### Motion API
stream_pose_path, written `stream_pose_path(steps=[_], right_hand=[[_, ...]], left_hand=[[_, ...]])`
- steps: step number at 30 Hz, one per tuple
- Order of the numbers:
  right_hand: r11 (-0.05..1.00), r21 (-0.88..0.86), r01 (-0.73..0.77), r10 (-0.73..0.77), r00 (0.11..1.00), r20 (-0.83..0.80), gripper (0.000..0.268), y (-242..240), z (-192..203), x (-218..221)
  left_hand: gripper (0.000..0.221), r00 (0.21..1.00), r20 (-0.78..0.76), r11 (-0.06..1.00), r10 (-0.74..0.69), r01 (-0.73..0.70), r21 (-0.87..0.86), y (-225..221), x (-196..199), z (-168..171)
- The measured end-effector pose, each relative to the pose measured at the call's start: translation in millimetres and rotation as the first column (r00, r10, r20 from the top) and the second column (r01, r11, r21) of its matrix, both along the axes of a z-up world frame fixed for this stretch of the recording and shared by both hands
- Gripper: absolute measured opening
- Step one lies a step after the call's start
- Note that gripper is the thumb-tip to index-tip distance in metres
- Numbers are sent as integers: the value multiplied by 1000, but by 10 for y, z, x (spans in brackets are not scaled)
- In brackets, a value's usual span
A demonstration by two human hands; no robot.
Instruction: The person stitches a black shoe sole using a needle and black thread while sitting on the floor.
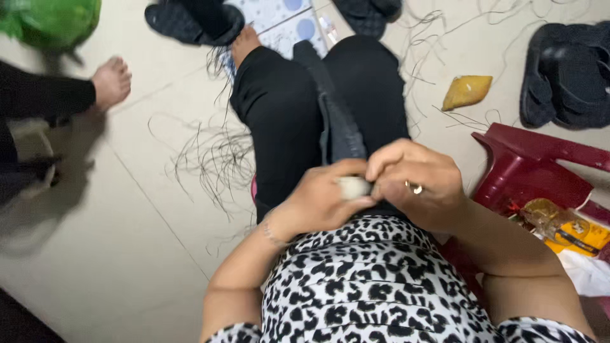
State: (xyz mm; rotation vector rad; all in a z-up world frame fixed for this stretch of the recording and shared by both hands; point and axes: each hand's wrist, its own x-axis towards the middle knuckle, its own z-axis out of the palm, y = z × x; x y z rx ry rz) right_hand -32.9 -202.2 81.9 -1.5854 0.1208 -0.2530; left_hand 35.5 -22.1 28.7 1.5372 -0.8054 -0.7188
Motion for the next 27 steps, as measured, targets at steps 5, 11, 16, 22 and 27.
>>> stream_pose_path(steps=[5, 11, 16, 22, 27], right_hand=[[915, 13, 404, -362, 833, -418, 15, -655, -1050, -175], [874, -440, 206, -478, 523, -706, 42, -1718, -3192, -1241], [763, -610, -213, -550, 280, -786, 44, -2216, -4163, -1803], [765, -518, -382, -516, 118, -849, 51, -2356, -4109, -1470], [752, -426, -504, -483, 19, -875, 31, -2400, -4225, -1229]], left_hand=[[11, 678, -582, 826, 449, -564, -19, 1286, 475, -627], [12, 108, -379, 261, 919, -888, 378, 1904, 590, -692], [16, 209, -412, 367, 887, -860, 354, 1630, 308, -706], [21, 361, -736, 677, 573, -715, 177, 1202, 128, -664], [22, 263, -752, 651, 604, -707, 276, 1179, 203, -639]])
